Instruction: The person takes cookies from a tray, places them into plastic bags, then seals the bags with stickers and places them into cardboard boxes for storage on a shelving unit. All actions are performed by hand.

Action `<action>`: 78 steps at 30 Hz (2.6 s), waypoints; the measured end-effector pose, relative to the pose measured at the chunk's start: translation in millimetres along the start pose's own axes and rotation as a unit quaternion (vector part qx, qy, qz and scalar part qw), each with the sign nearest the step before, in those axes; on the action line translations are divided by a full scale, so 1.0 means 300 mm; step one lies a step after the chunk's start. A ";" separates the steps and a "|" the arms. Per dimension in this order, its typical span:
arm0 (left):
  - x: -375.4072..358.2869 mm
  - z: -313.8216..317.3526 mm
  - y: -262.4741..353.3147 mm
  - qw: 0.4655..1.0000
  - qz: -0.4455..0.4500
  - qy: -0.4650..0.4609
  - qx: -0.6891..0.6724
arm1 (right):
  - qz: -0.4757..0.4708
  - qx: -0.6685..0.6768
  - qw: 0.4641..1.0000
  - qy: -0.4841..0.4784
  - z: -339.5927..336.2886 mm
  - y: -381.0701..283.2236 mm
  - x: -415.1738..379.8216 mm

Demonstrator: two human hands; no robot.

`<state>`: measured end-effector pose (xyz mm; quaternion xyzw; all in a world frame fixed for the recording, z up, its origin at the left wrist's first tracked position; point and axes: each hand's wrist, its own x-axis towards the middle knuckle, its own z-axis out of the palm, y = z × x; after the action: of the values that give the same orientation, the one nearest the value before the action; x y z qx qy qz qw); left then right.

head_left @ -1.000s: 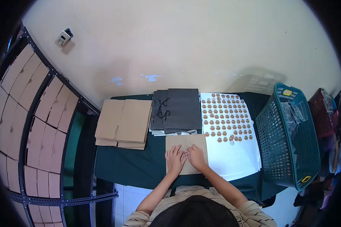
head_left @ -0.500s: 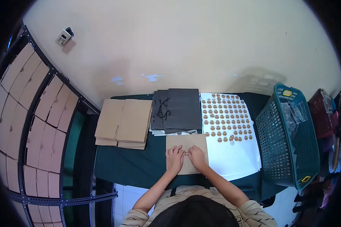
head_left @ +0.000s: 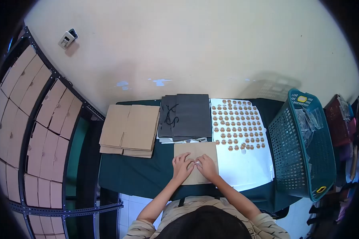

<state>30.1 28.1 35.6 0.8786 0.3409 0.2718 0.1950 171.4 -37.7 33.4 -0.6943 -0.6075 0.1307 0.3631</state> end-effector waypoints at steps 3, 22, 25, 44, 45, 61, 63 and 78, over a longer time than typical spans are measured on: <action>-0.002 -0.008 -0.004 1.000 0.005 -0.021 -0.008 | 0.004 -0.013 1.000 0.000 0.001 0.000 0.005; 0.004 0.000 0.015 1.000 0.000 0.001 -0.003 | -0.034 -0.052 0.998 -0.022 0.002 0.011 -0.001; 0.008 0.000 0.019 1.000 -0.017 -0.004 -0.003 | -0.036 0.008 0.999 -0.024 -0.021 0.007 -0.013; -0.006 0.001 0.031 0.999 0.024 -0.006 0.044 | -0.022 -0.081 0.996 0.007 0.013 -0.018 -0.014; -0.005 0.007 0.032 0.997 0.025 -0.020 0.067 | -0.029 -0.102 0.994 0.000 0.014 -0.024 -0.017; -0.181 0.028 -0.113 0.730 -0.400 -0.046 -0.552 | 0.302 0.414 0.857 -0.059 -0.035 0.269 -0.198; -0.181 0.025 -0.098 0.736 -0.376 -0.052 -0.560 | 0.251 0.412 0.876 -0.023 -0.029 0.203 -0.197; -0.455 -0.181 0.409 0.712 -0.366 0.247 -0.546 | 0.309 0.555 0.721 -0.278 -0.354 0.133 -0.113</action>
<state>-27.1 -144.5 95.5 0.3277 0.4641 0.5250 0.6337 259.7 -106.0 72.9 -0.4502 -0.2521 0.7365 0.4375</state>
